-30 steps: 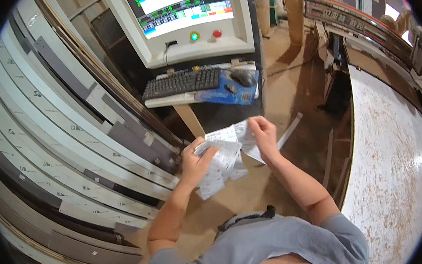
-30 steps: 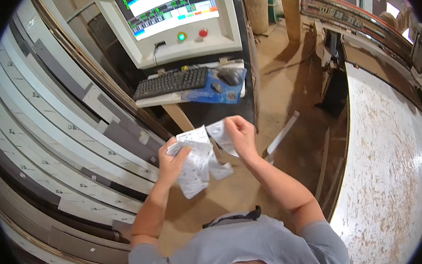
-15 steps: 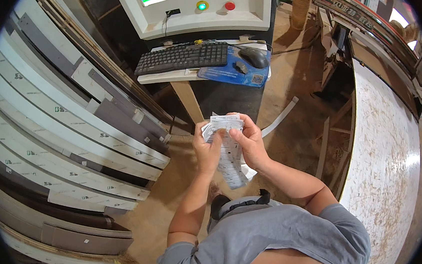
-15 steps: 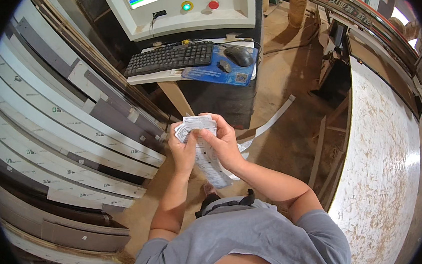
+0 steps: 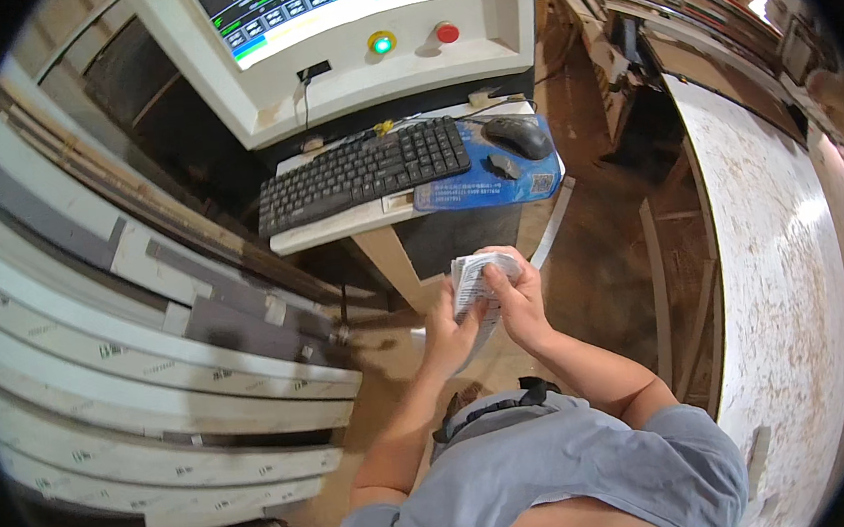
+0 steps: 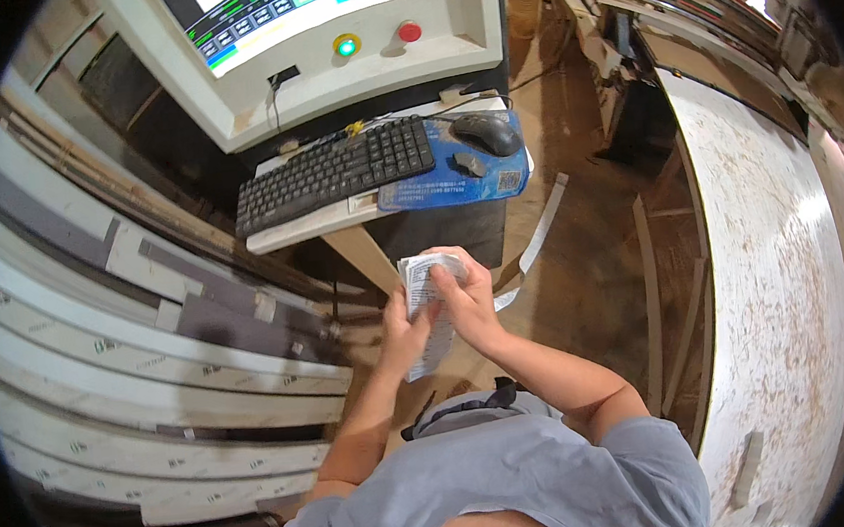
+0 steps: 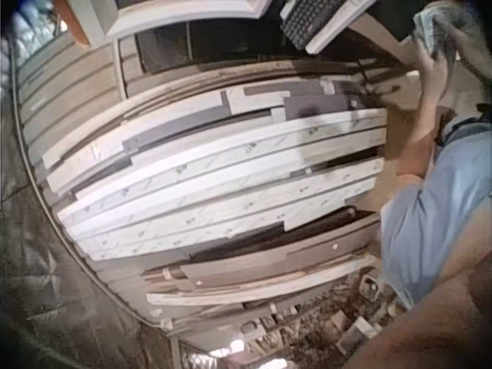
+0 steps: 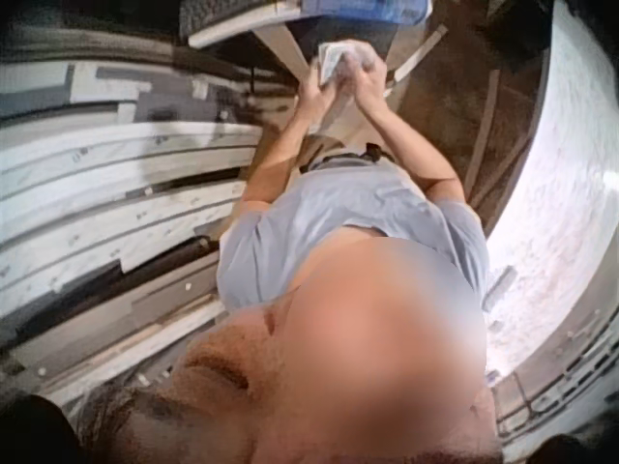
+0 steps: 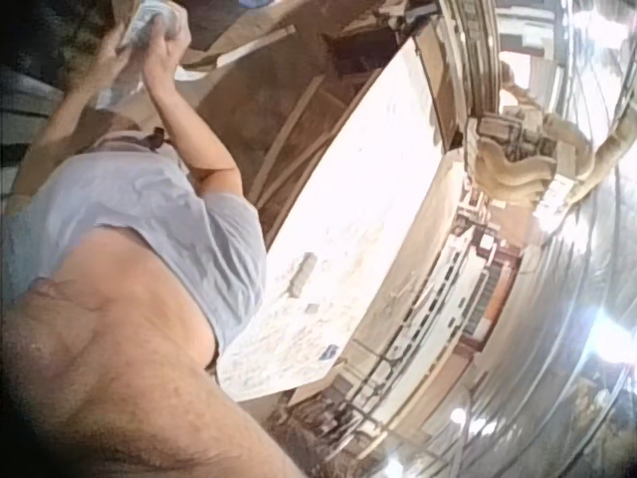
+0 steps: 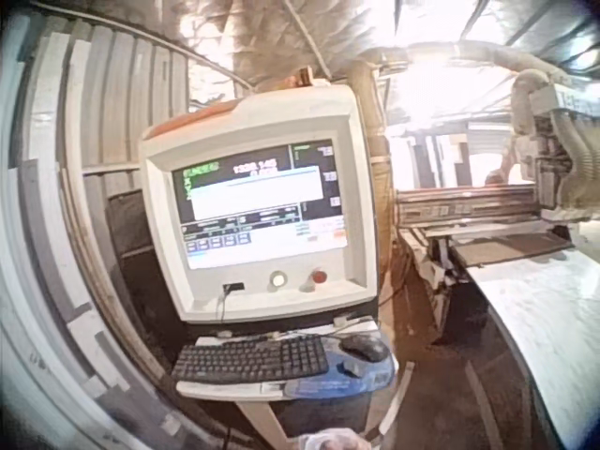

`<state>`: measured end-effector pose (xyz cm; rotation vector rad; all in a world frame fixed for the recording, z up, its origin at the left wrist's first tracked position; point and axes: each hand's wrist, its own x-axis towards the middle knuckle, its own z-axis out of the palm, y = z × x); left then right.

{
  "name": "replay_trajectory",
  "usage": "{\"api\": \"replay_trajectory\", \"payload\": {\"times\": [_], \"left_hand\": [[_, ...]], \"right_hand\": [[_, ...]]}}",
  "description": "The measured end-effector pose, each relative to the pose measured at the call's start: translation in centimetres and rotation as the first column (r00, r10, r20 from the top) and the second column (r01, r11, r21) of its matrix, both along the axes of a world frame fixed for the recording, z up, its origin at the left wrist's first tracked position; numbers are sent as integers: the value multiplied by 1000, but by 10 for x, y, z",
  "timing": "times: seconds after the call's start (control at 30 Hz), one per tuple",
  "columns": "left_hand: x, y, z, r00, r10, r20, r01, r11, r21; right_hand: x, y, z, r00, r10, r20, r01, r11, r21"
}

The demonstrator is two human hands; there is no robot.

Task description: The person holds and folds a long printed receipt multiple times, then places it on a control panel. They walk through the workshop, pick up a blue cloth, and wipe a wooden board on the floor.

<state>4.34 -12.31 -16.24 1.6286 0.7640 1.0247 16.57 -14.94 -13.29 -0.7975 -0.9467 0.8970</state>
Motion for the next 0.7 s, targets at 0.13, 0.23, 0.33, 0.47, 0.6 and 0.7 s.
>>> {"api": "replay_trajectory", "payload": {"times": [0.13,0.23,0.33,0.47,0.6,0.7], "left_hand": [[3,5,-32,991,-31,132,56,980,-188],[20,18,-23,946,71,316,-21,987,-159],[36,51,-4,925,-6,380,92,974,-208],[74,97,-3,921,-74,382,121,988,-100],[99,115,3,927,43,373,57,966,-252],[108,125,-4,945,106,310,-36,974,-225]], "right_hand": [[-3,11,1,957,-182,228,189,982,-9],[25,41,8,881,-273,387,316,947,-51],[78,87,13,461,-544,701,558,792,247],[112,117,12,41,-443,896,561,752,346],[110,122,2,147,-468,871,564,763,315],[116,123,-1,343,-484,805,617,762,195]]}}
